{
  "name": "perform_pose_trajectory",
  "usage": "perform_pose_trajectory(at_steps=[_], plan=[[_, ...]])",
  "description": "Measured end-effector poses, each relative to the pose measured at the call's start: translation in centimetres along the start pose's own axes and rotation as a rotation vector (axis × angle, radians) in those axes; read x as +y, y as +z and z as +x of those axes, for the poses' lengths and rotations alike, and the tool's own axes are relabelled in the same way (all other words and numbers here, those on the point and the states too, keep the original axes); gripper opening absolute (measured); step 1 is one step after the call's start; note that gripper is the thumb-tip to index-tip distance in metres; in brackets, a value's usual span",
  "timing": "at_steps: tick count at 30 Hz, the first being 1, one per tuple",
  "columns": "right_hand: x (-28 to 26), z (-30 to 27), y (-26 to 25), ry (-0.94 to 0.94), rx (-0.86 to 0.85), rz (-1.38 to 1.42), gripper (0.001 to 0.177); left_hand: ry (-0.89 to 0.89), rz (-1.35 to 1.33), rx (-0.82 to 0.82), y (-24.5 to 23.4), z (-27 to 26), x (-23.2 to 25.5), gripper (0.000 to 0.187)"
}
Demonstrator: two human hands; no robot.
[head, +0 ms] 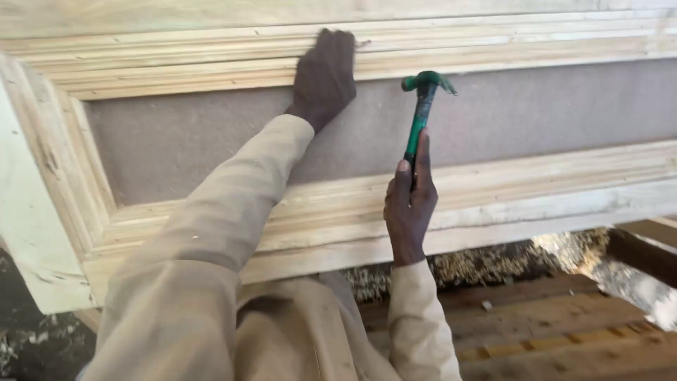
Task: Hammering nails into a wooden frame to secure it and then using a hand plane to smooth the wood surface.
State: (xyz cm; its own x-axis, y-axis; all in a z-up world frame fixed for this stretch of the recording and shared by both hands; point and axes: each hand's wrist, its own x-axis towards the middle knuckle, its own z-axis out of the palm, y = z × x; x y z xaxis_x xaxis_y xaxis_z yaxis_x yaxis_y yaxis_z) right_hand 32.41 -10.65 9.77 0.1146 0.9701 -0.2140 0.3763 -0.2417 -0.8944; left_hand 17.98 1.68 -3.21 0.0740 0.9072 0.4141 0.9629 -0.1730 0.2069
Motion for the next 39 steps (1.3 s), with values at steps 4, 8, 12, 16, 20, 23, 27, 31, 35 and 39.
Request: perform_pose_trajectory(at_steps=[4, 8, 12, 16, 20, 23, 27, 31, 35, 39], plan=[[2.0, 0.6, -0.8, -0.082, -0.015, -0.171, 0.049, -0.315, -0.047, -0.155, -0.6, 2.3, 1.8, 0.035], [2.5, 0.2, -1.4, -0.091, -0.032, -0.239, 0.045, -0.697, -0.627, -0.230, -4.2, 4.8, 4.3, 0.004], [3.5, 0.7, -1.0, -0.124, 0.007, -0.209, 0.045, -0.661, -0.705, -0.376, -4.5, 6.4, 4.6, 0.014], [3.3, 1.1, -1.2, -0.152, -0.001, -0.217, 0.044, -0.026, -0.530, -0.084, -0.9, 3.2, -0.2, 0.016], [1.7, 1.3, -1.3, -0.070, -0.022, -0.110, 0.045, 0.160, -0.616, -0.023, -1.3, 2.6, -1.0, 0.017], [0.2, 1.5, -1.1, -0.099, -0.001, -0.073, 0.045, 0.188, -0.607, -0.023, -1.2, 2.9, -1.3, 0.021], [-0.6, 1.3, -0.5, -0.205, 0.032, -0.133, 0.045, 0.255, -0.551, -0.007, -1.2, 2.7, -1.3, 0.023], [1.7, 1.5, 0.8, -0.330, 0.090, -0.163, 0.040, 0.214, -0.488, -0.028, -1.0, 2.8, -1.1, 0.021], [3.6, 1.9, 1.1, -0.303, 0.068, -0.303, 0.040, 0.231, -0.485, 0.016, -1.1, 2.5, -0.9, 0.019], [3.2, 3.1, -0.3, -0.242, 0.067, -0.280, 0.042, 0.194, -0.541, 0.007, -1.0, 2.6, -0.9, 0.014]])
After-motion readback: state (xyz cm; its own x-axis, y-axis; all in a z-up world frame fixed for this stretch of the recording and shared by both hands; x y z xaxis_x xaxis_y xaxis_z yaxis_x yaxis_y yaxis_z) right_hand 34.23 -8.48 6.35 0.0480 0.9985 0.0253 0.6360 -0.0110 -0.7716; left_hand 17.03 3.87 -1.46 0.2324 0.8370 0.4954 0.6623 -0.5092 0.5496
